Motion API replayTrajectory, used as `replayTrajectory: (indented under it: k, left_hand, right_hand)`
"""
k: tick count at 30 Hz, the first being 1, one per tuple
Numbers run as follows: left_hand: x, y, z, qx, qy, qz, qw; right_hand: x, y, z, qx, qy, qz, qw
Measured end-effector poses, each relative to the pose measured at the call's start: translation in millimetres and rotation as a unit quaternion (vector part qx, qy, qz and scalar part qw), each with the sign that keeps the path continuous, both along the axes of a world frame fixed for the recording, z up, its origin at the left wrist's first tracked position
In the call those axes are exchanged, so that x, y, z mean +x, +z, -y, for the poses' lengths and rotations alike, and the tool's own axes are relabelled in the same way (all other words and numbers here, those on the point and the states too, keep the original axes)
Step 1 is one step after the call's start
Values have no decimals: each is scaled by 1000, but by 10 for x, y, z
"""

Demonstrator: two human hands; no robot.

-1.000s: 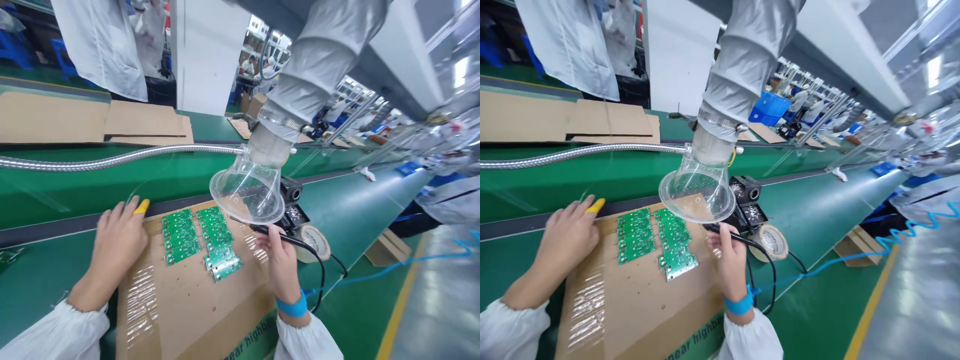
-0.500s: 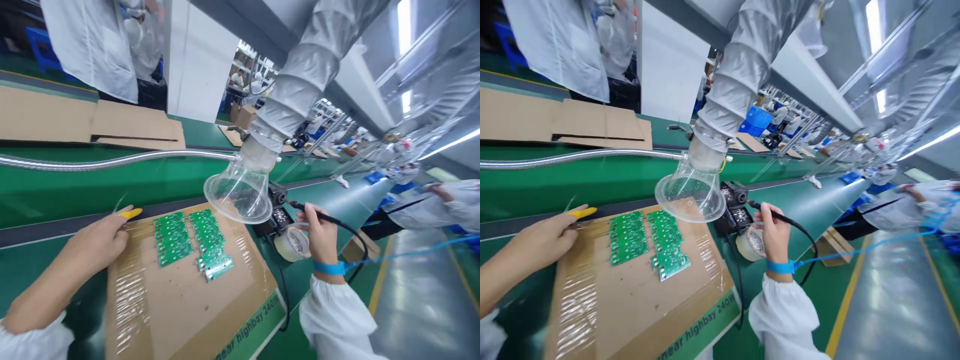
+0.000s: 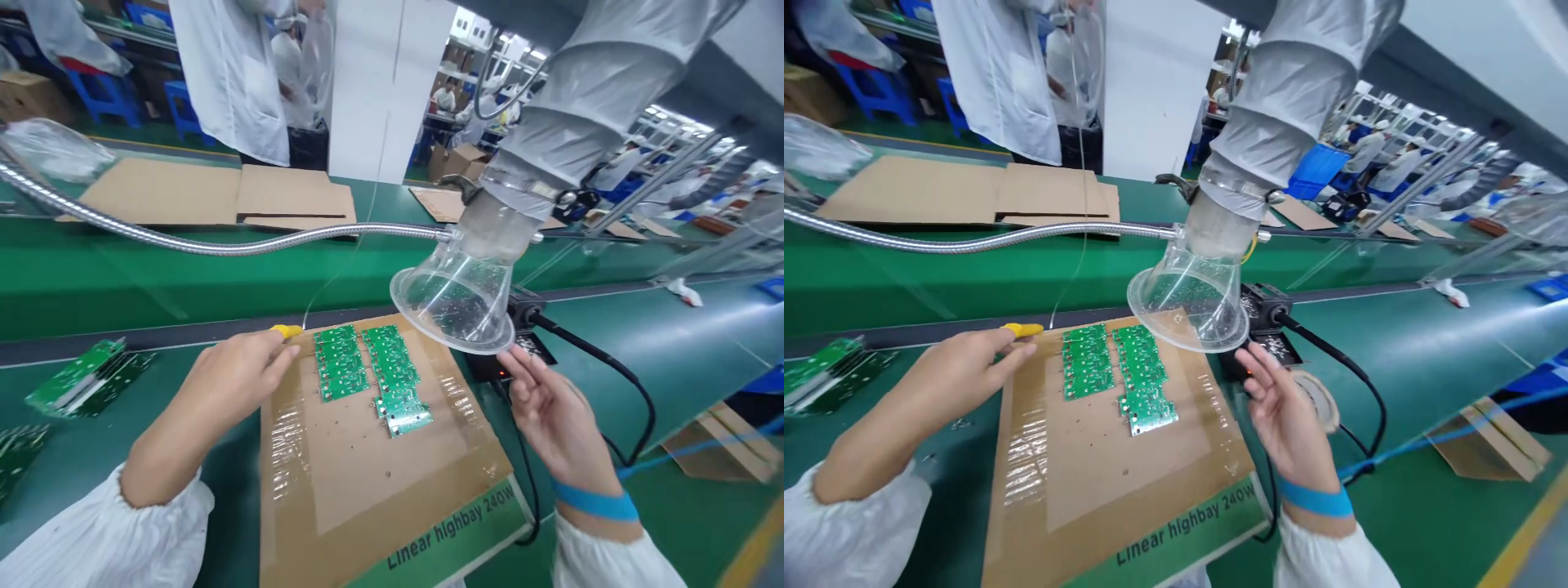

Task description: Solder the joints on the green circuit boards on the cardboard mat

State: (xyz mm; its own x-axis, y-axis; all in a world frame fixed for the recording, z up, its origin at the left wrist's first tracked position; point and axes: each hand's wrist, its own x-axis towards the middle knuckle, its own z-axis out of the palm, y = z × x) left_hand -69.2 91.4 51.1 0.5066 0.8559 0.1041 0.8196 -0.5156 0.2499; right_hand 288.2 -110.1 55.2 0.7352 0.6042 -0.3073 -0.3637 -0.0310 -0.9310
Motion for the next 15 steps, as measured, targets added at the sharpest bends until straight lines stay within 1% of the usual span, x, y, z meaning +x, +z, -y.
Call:
replayTrajectory:
  k: [2,3,5,6,7,9,11,13,15]
  left_hand:
    - [-129,75,86,25,18,-12,999]
    - [-221,116,151,45,41,-18,998]
    - [-438,157,340,79,107,-27,991]
    - [-553,140,468,88,144,-33,985]
    - [-665,90,615,87,179,-40,979]
    - [-869,-105,944,60,223,-57,971]
    - [-1030,-374,1260,17,234,-66,970]
    - [-1134,-625,1486,12,247,-74,966]
    - [-1177,-793,1569,29,246,-72,966]
  right_hand:
    - [-302,-78,22,-20,91,85,992]
    - [-444,-111,11,-27,138,145,979]
    - [-693,-162,-51,-27,231,263,936]
    - [-802,-181,-97,-18,272,315,909]
    - [-902,-198,-145,-3,309,360,880]
    - [-1082,-233,-237,41,379,425,821]
    - [-1236,-273,-303,83,438,461,767]
    - [-1365,-319,-339,110,484,467,731]
    - [-1468,-362,-353,121,514,459,714]
